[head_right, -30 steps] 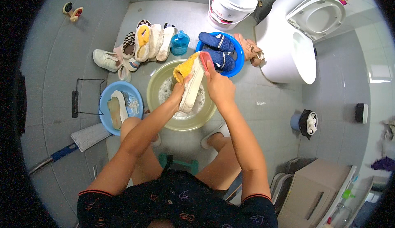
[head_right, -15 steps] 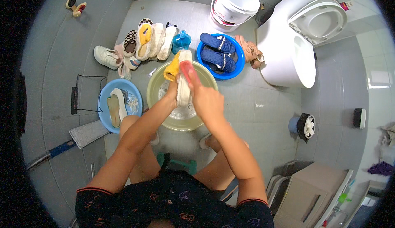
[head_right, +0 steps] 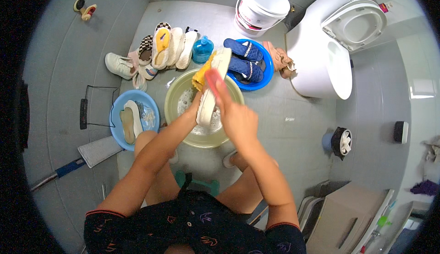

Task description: The person sits on a small stool in a bathroom and scrubs a pair of yellow slippers with a pink brush. They dip the slippers into a basin of soapy water and scrub the soles and uppers repeatedly. The person handles the slippers one at a time, rinsing them in the basin and scrubbing them thoroughly.

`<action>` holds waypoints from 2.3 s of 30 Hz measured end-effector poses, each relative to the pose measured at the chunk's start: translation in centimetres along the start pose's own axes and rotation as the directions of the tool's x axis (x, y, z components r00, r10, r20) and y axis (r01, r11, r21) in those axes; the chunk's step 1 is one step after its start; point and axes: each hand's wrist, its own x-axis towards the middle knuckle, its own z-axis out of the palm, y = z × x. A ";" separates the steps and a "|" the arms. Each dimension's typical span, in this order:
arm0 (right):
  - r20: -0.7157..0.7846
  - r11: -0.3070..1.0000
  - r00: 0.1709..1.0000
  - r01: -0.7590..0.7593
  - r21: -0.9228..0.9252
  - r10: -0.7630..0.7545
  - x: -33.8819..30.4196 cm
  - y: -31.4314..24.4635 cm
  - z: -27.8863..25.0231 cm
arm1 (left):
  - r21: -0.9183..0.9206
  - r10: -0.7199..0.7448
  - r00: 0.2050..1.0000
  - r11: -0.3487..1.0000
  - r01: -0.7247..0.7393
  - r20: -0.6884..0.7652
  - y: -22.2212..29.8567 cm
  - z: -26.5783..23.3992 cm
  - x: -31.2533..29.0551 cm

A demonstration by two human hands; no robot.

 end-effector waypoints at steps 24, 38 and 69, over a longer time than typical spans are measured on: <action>-0.204 0.281 0.965 0.153 0.947 0.163 7.2 4.0 -2.6 | 0.306 0.213 0.948 0.909 -0.282 0.238 4.3 3.6 -3.7; -0.296 0.448 0.928 0.172 0.877 0.224 3.9 1.5 3.7 | 0.330 0.388 0.854 0.802 -0.499 0.348 6.9 3.1 -2.4; -0.164 0.992 0.986 -0.010 0.127 0.031 0.7 -1.7 3.8 | 0.883 0.895 0.442 0.162 -0.441 0.057 5.8 2.5 -2.6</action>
